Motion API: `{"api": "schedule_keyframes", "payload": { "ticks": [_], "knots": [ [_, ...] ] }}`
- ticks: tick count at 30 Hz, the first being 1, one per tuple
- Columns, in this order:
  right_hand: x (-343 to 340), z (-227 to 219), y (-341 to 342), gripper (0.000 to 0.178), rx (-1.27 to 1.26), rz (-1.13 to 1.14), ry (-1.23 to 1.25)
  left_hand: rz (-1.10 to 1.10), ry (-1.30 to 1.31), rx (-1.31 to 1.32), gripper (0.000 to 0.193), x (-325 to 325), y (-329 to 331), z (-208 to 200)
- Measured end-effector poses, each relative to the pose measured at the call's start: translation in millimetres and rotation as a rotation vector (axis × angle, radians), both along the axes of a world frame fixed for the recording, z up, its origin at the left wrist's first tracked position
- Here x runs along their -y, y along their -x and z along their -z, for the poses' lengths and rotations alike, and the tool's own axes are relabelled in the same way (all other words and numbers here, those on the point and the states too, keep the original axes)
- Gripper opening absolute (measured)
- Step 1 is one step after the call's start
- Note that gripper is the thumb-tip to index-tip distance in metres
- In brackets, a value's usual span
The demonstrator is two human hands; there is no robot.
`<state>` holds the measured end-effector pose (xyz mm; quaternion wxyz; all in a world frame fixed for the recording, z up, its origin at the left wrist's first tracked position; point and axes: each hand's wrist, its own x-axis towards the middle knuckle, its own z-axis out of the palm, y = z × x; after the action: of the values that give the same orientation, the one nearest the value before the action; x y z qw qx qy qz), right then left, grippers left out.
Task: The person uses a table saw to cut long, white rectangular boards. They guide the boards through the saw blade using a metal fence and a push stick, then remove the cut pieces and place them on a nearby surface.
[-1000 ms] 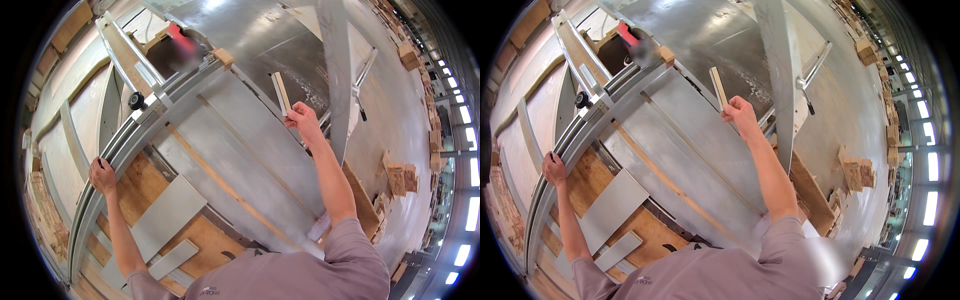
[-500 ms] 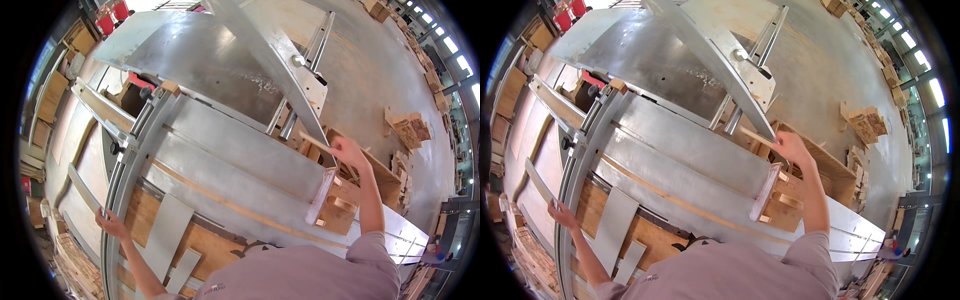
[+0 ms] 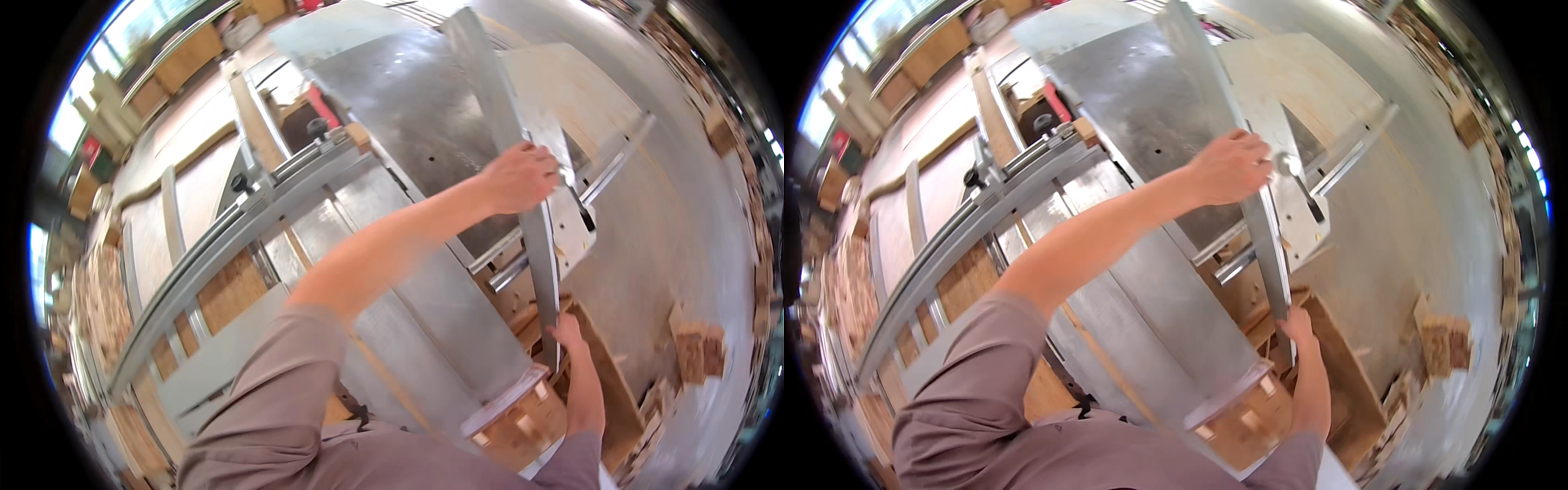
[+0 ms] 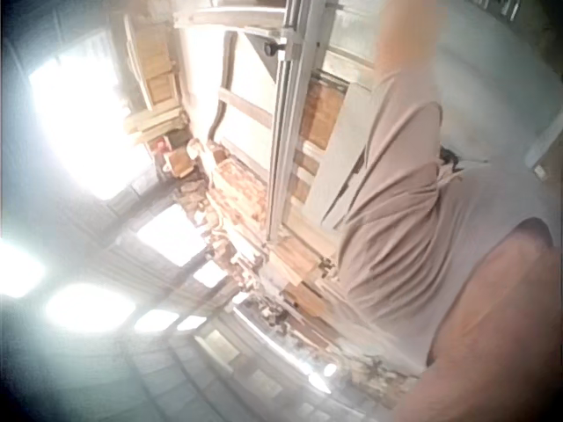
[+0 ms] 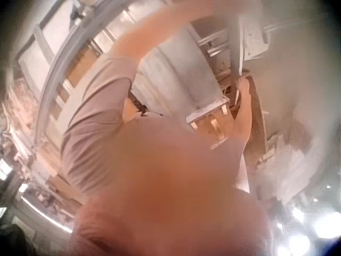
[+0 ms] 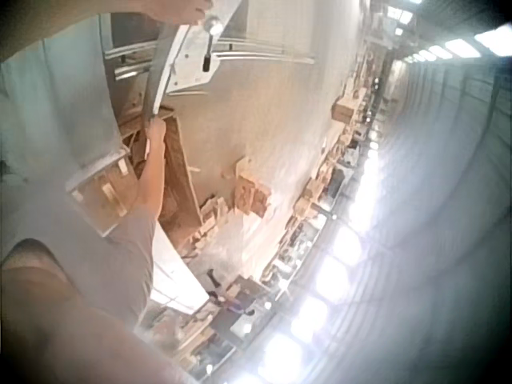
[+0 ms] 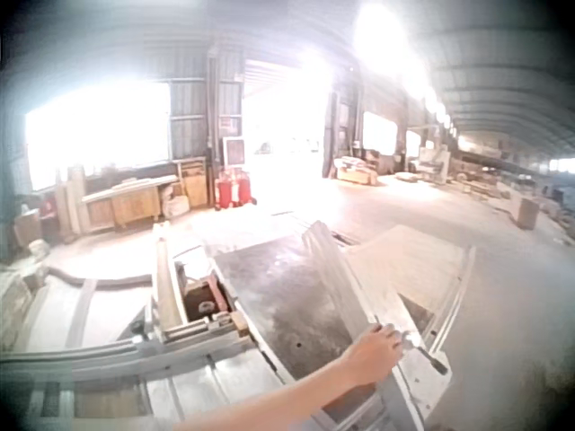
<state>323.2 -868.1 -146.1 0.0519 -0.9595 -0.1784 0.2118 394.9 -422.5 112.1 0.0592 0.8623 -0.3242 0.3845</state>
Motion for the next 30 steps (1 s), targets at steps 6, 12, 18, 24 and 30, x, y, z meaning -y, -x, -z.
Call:
{"api": "schedule_keyframes", "payload": {
  "ticks": [6, 12, 18, 24, 30],
  "knots": [
    [17, 15, 8, 0.030, 0.093, -0.063, -0.027, -0.048, 0.060, 0.101, 0.024, 20, -45, 41],
    [13, -17, 11, 0.019, 0.147, -0.036, 0.053, -0.103, -0.097, -0.150, 0.028, -5, -61, 50],
    [1, -78, 4, 0.021, 0.205, -0.079, -0.001, -0.187, 0.193, -0.139, 0.025, -50, -82, 92],
    [3, -100, 8, 0.026, 0.224, -0.068, 0.044, -0.193, 0.206, -0.286, 0.029, -64, -96, 117],
    [-8, -130, 9, 0.025, 0.255, -0.079, 0.014, -0.258, 0.286, -0.461, 0.029, -86, -109, 154]
  ]
}}
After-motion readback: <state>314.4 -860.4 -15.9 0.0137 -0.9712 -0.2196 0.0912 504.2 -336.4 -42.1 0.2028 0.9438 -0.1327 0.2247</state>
